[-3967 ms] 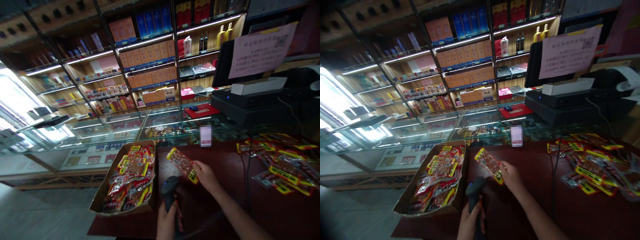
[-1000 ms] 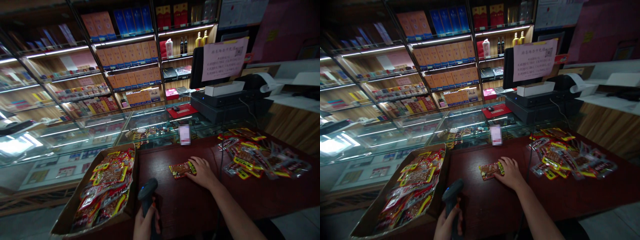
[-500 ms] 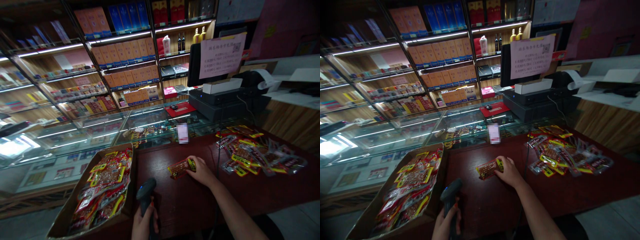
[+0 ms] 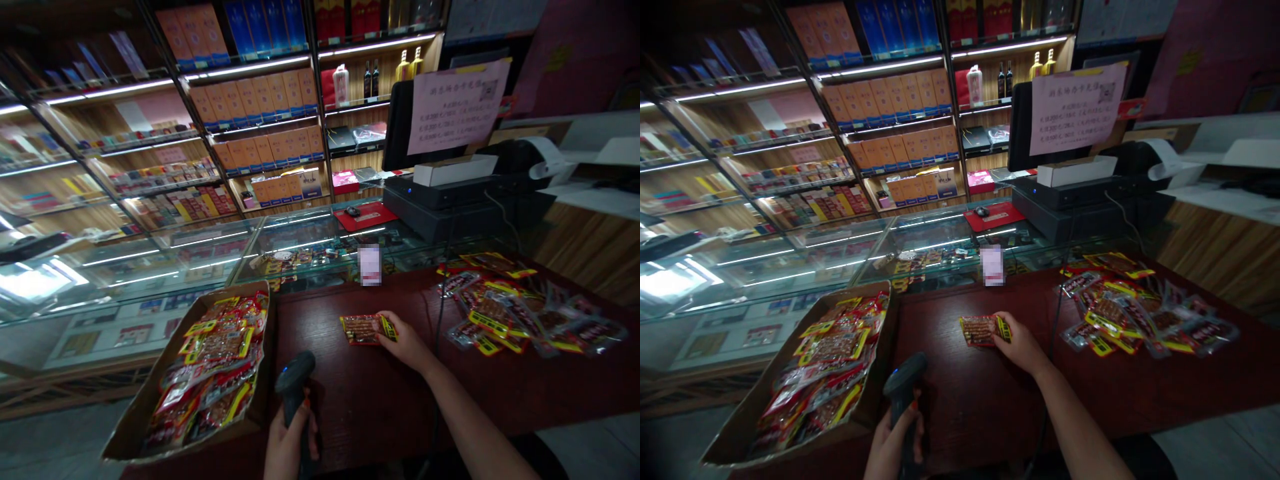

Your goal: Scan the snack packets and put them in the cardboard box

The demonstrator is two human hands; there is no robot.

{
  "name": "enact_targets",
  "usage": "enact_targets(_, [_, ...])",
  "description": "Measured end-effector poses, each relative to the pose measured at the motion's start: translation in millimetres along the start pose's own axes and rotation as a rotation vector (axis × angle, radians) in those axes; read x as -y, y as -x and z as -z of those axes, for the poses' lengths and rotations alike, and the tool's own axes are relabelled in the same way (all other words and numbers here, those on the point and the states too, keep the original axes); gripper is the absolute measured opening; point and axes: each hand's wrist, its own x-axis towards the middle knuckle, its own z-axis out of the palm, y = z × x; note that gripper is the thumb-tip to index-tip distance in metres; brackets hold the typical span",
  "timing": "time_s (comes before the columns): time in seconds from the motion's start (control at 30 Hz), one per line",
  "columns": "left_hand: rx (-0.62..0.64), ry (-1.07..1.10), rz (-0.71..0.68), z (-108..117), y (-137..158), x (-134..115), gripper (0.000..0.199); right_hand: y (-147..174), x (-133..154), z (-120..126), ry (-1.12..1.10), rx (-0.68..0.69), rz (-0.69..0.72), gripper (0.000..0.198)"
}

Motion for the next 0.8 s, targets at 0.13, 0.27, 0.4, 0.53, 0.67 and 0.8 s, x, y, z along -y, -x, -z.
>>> enact_targets(0.13, [0.020,-0.030,0.013,5.3,-6.4,4.5,0.068,-2.9,-4.7,-2.5,-0.086,-0.008,-0.022,0.041])
enact_targets(0.27, [0.035,-0.055,0.043,3.8,-6.0,5.6,0.067,-5.3,-10.7,-5.0,-0.106,-0.017,-0.030,0.050])
enact_targets(0.4, [0.071,-0.098,-0.029,-13.4,11.2,-3.4,0.051,-6.1,-13.4,-6.0,-0.106,-0.011,-0.027,0.048])
enact_targets(0.53, [0.180,-0.157,-0.067,-34.4,31.1,-19.0,0.044,-6.2,-14.7,-6.3,-0.108,-0.031,-0.033,0.043])
enact_targets(0.67, [0.248,-0.227,-0.062,-48.2,38.5,-33.8,0.034,-6.7,-16.3,-6.8,-0.098,-0.033,-0.040,0.042])
enact_targets(0.8, [0.271,-0.284,-0.090,-58.1,39.2,-41.3,0.027,-7.1,-14.1,-6.9,-0.126,-0.040,-0.045,0.043])
